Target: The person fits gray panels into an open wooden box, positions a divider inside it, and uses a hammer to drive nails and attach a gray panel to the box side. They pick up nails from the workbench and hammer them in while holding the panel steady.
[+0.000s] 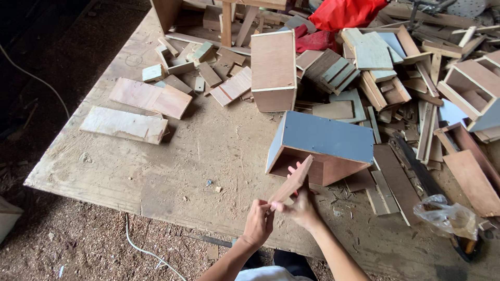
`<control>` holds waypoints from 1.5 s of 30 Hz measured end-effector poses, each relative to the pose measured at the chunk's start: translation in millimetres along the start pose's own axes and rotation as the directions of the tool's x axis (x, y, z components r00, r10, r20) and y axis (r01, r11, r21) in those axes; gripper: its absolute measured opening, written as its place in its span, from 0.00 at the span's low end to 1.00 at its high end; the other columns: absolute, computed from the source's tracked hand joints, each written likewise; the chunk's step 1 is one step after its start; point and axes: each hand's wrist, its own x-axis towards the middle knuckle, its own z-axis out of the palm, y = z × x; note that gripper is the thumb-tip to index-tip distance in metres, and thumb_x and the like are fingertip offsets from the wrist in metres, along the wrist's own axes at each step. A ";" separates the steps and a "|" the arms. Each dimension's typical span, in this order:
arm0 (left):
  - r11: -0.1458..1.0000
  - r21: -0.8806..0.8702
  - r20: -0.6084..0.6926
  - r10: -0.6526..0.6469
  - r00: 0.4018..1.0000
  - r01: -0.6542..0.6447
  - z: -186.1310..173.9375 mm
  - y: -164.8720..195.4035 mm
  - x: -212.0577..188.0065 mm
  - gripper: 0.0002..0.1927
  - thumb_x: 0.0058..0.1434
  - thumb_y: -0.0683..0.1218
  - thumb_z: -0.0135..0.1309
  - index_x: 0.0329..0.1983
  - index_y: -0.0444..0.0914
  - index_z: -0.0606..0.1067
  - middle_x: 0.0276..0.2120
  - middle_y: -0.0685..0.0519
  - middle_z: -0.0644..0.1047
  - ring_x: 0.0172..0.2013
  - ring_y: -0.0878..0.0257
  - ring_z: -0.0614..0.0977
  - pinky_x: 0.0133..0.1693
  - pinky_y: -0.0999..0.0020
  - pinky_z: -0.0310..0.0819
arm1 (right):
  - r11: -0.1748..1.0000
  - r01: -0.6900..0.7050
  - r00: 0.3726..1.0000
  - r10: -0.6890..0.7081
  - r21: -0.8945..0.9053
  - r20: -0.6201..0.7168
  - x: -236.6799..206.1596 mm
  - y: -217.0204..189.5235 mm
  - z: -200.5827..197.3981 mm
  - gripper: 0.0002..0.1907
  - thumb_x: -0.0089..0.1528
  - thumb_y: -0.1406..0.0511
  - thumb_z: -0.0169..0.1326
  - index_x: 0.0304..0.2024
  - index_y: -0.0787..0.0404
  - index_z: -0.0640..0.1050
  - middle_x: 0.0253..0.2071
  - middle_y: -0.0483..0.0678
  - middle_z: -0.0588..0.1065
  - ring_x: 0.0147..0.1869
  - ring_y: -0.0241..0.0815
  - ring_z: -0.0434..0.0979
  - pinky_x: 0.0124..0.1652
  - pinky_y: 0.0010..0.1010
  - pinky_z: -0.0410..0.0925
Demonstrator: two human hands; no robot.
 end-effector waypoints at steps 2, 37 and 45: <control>0.999 0.015 0.102 -0.047 0.994 0.046 12.7 6.7 8.1 0.17 0.61 0.37 0.57 0.50 0.34 0.65 0.41 0.42 0.72 0.37 0.47 0.78 0.35 0.56 0.75 | 0.999 0.029 0.999 -0.030 -0.021 -0.037 -0.4 12.6 -11.9 0.68 0.46 0.50 0.70 0.76 0.56 0.41 0.73 0.58 0.53 0.78 0.57 0.51 0.71 0.55 0.55; 0.887 0.365 0.656 -0.030 0.754 -0.282 50.8 -34.1 348.5 0.36 0.64 0.47 0.55 0.75 0.44 0.58 0.73 0.39 0.52 0.74 0.39 0.50 0.74 0.47 0.36 | 0.902 -0.365 0.926 0.325 -0.229 -0.193 97.1 50.5 -74.9 0.25 0.66 0.61 0.51 0.19 0.74 0.65 0.17 0.56 0.70 0.22 0.52 0.84 0.18 0.34 0.77; 0.911 0.399 0.673 -0.211 0.709 -0.107 47.8 -32.2 360.7 0.41 0.56 0.34 0.44 0.74 0.49 0.57 0.76 0.49 0.50 0.74 0.40 0.45 0.70 0.46 0.44 | 0.830 -0.425 0.904 0.367 -0.363 -0.218 135.6 6.4 -76.3 0.22 0.66 0.61 0.47 0.22 0.73 0.69 0.17 0.64 0.74 0.24 0.58 0.84 0.18 0.35 0.73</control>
